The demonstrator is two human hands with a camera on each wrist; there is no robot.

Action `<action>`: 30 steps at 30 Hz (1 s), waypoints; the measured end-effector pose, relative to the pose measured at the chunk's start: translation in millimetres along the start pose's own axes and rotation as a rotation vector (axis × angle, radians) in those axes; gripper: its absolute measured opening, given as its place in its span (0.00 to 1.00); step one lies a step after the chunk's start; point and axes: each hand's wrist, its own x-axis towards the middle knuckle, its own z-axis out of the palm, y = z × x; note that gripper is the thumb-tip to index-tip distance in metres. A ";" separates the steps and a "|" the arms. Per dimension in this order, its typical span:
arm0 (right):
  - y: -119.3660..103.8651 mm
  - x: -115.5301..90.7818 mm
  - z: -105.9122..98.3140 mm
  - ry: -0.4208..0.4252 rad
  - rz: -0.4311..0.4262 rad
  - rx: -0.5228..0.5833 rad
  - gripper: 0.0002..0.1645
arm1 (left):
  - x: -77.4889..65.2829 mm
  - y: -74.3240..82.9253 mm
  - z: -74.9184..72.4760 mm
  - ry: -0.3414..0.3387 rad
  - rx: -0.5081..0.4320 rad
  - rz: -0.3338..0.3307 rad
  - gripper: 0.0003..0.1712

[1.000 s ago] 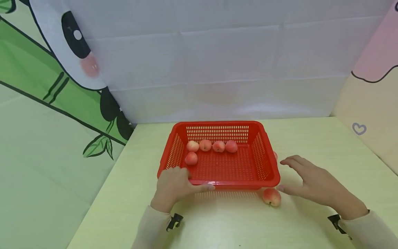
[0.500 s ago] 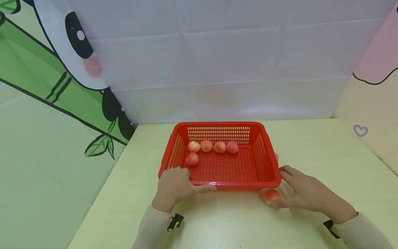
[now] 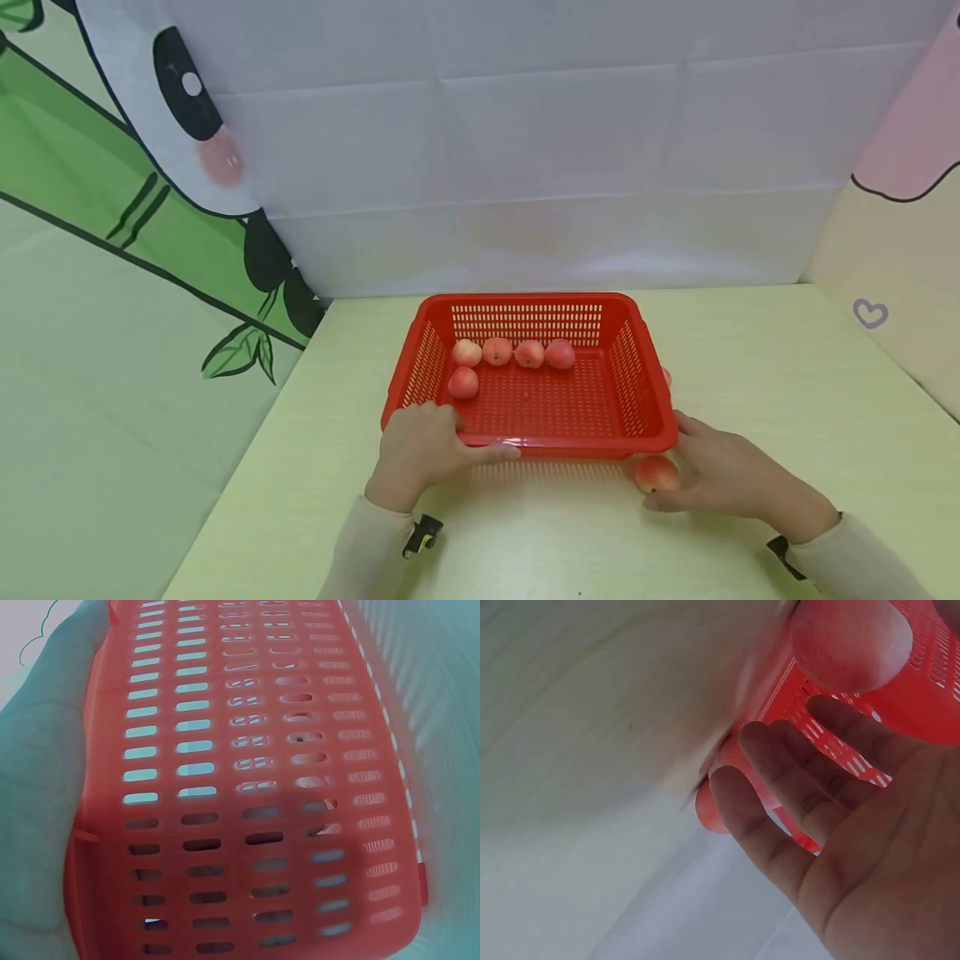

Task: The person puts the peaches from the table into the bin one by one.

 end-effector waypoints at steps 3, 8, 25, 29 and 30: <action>-1.4 1.6 1.9 0.008 -0.046 0.003 0.54 | -0.1 0.2 -0.4 0.001 0.003 -0.007 0.48; -2.8 4.3 5.4 0.016 -0.106 -0.003 0.40 | -0.1 0.4 -0.9 -0.001 0.014 -0.012 0.48; -0.1 7.4 10.4 0.070 -0.244 -0.008 0.25 | -0.2 1.0 -1.0 -0.021 -0.011 -0.026 0.48; -0.5 7.2 9.5 0.094 -0.269 -0.020 0.22 | -0.1 0.6 -0.4 -0.021 -0.013 -0.027 0.48; -0.8 7.1 9.1 0.094 -0.269 -0.024 0.22 | 0.0 0.5 -0.3 -0.018 -0.012 -0.027 0.48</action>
